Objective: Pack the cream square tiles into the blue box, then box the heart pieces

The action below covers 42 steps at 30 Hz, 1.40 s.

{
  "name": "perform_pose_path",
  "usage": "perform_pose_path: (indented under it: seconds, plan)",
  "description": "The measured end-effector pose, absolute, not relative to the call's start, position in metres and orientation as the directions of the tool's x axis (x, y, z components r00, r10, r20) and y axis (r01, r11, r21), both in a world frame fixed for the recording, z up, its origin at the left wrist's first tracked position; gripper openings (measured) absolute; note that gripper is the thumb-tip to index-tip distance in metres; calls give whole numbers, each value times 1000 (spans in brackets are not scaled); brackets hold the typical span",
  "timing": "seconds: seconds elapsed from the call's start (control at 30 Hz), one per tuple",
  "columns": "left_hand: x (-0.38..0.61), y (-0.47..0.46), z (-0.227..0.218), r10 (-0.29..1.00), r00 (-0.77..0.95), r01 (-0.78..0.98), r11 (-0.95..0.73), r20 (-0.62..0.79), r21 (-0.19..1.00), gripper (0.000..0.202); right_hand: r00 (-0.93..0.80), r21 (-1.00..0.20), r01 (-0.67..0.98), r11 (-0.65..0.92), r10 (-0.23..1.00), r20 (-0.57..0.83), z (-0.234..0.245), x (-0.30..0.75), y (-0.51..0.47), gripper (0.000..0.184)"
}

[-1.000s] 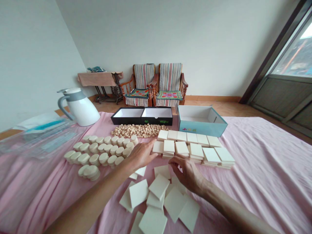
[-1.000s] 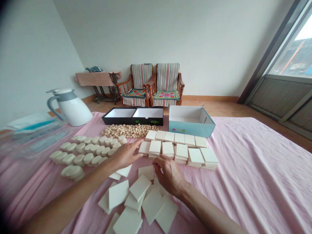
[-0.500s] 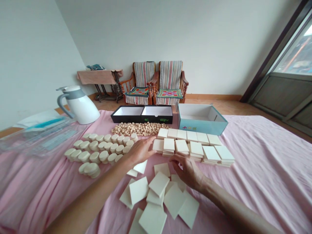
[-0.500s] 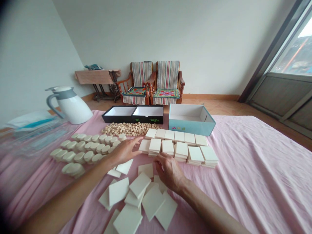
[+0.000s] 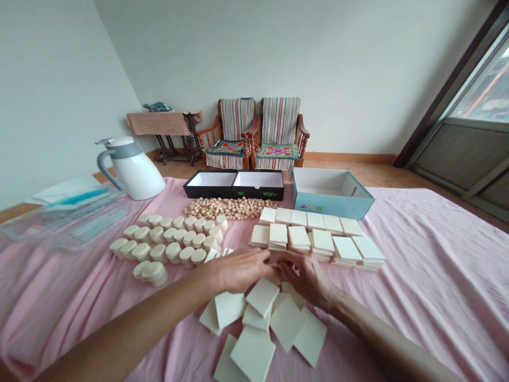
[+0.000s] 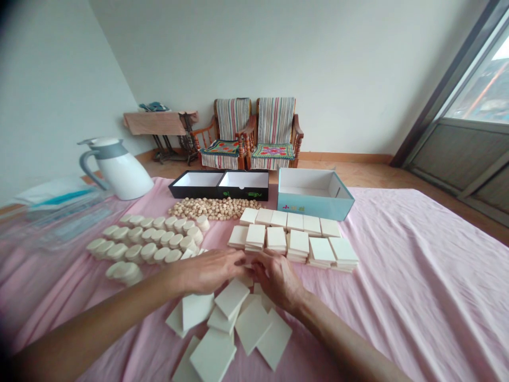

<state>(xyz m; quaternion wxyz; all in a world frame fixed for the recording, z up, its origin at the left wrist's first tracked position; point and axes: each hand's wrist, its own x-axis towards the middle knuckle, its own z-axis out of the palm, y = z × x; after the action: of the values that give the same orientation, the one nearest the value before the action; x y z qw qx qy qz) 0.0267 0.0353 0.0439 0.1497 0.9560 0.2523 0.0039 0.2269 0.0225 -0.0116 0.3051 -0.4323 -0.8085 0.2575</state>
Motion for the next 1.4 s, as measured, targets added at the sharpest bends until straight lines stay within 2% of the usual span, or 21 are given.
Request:
perform_pose_path:
  seconds: [0.17, 0.3, 0.43, 0.53, 0.63, 0.8, 0.9, 1.0, 1.07, 1.4]
  plan:
    - [29, 38, 43, 517, 847, 531, -811, -123, 245, 31, -450, -654, 547, 523, 842, 297, -9, 228, 20, 20]
    - [13, 34, 55, 576, 805, 594, -787, -145, 170, 44, -439, -633, 560, 535, 839, 320, -7, 238, 13, 20]
    - [-3, 45, 70, 678, 732, 677, -710, -69, 194, 51, -410, -634, 564, 528, 846, 340, -8, 249, 10, 19]
    - [-4, 64, 70, 764, 644, 745, -637, 34, 195, 47, -382, -643, 571, 511, 858, 343, -13, 253, 13, 18]
    - [3, 81, 62, 796, 598, 772, -603, 95, 201, 41, -386, -638, 574, 513, 857, 342, -17, 254, 16, 19]
    - [8, 79, 58, 805, 585, 775, -592, 102, 222, 34, -381, -648, 582, 491, 869, 316, -19, 256, 17, 21]
    - [7, 60, 62, 770, 637, 741, -623, 29, 249, 22, -385, -647, 593, 480, 874, 296, -19, 256, 16, 21]
    - [7, 41, 59, 692, 713, 692, -666, -113, 279, 30, -396, -639, 599, 483, 872, 288, -21, 255, 16, 20]
    - [8, 34, 52, 677, 720, 690, -672, -157, 267, 37, -394, -641, 599, 481, 873, 287, -22, 254, 15, 20]
    - [10, 22, 35, 688, 708, 704, -668, -161, 241, 50, -414, -651, 590, 478, 871, 264, -25, 256, 15, 18]
